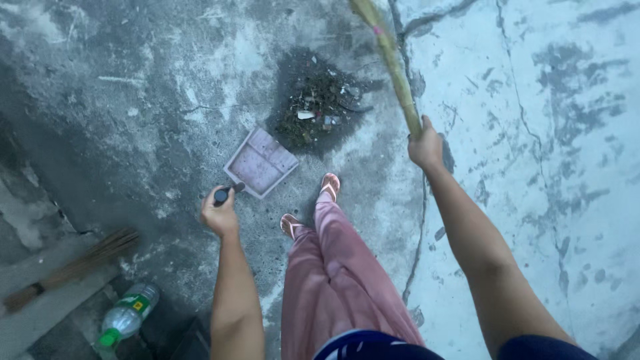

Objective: The person sweeps debris from a concrete floor into a dustpan using two different brooms and then empties the dustpan into a blue bucket.

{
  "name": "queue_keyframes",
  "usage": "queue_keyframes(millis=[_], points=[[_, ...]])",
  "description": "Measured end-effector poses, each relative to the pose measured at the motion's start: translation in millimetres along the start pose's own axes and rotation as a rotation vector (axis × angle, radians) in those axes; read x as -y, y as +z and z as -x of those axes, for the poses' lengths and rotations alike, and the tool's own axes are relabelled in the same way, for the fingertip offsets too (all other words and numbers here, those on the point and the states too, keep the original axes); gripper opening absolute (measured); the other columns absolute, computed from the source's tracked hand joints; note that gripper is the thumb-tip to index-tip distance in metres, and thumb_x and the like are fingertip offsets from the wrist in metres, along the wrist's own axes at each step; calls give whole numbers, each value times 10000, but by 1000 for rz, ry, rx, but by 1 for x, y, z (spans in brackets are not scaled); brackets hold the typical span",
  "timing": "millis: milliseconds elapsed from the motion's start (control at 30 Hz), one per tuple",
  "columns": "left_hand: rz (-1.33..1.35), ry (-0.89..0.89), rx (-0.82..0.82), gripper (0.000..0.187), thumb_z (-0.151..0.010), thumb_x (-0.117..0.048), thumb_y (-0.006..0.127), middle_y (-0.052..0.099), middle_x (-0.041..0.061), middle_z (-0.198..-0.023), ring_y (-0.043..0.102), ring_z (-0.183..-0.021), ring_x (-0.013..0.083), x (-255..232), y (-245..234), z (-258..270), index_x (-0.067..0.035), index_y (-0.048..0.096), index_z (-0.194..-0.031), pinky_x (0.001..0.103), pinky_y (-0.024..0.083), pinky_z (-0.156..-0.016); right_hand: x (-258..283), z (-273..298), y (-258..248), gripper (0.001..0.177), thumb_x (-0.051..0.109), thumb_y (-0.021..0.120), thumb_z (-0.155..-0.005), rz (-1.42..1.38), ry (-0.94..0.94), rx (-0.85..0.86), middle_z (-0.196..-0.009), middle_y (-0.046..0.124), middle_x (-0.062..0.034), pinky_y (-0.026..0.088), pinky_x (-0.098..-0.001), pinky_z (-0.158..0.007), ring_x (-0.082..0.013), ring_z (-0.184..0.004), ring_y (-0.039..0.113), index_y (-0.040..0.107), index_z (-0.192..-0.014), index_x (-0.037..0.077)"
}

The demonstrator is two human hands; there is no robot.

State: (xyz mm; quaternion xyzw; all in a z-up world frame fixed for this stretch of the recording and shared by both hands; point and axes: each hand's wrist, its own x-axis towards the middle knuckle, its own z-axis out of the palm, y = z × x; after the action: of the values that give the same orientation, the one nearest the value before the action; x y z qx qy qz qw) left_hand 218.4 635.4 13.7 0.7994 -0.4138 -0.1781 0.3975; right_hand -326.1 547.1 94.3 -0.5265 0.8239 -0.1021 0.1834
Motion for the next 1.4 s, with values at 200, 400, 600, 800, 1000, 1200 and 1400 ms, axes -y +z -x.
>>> queue_keyframes(millis=[200, 400, 600, 800, 1000, 1200, 1400], points=[[92, -51, -20, 236, -768, 16, 879, 730, 125, -976, 719, -873, 245, -5, 27, 16, -9, 784, -982, 375, 592, -770, -24, -76, 62, 515, 104, 601, -930, 115, 37, 67, -1061, 693, -329, 516, -566, -898, -511, -1007, 662, 500, -1423, -4], [229, -73, 23, 235, -776, 42, 864, 724, 111, -976, 709, -879, 217, -44, 55, 4, 1, 777, -990, 342, 605, -786, -23, -118, 137, 545, 225, 700, -869, 193, 10, 246, -1059, 685, -325, 533, -521, -909, -478, -1017, 664, 530, -1325, -22], [276, -151, 144, 242, -779, 63, 837, 657, 90, -1047, 694, -932, 175, -65, 67, 18, -17, 792, -1003, 297, 630, -770, -23, -62, 217, 401, 118, 568, -911, 428, -177, 468, -1121, 686, -306, 495, -552, -975, -474, -1092, 651, 560, -1303, 37], [403, -147, 202, 287, -789, 76, 828, 603, 67, -1053, 686, -916, 165, -58, 87, 37, -21, 769, -1053, 280, 577, -766, -15, 23, 225, 668, 77, 662, -800, 368, -83, 748, -1173, 658, -314, 554, -508, -921, -451, -1073, 670, 425, -1417, -19], [242, -122, 270, 286, -782, 64, 836, 633, 76, -1016, 661, -902, 185, -46, 76, 46, -32, 765, -1042, 303, 554, -792, -16, 99, 237, 543, 88, 645, -823, 260, -198, 745, -1085, 694, -294, 563, -536, -893, -458, -1019, 691, 516, -1337, -29], [238, -123, 283, 261, -823, 27, 786, 665, 95, -1058, 672, -964, 200, -16, 73, 49, -42, 752, -1072, 316, 556, -851, -14, 180, 240, 448, 109, 628, -841, 133, -189, 862, -1069, 699, -287, 551, -541, -902, -465, -1008, 688, 590, -1277, 10], [227, -131, 314, 331, -887, 6, 730, 695, 117, -1157, 671, -1061, 209, 34, 74, 47, -12, 676, -1214, 340, 523, -964, 7, 217, 174, 568, 60, 608, -826, -213, -219, 820, -1174, 670, -299, 504, -535, -934, -460, -1118, 639, 547, -1391, 68]])
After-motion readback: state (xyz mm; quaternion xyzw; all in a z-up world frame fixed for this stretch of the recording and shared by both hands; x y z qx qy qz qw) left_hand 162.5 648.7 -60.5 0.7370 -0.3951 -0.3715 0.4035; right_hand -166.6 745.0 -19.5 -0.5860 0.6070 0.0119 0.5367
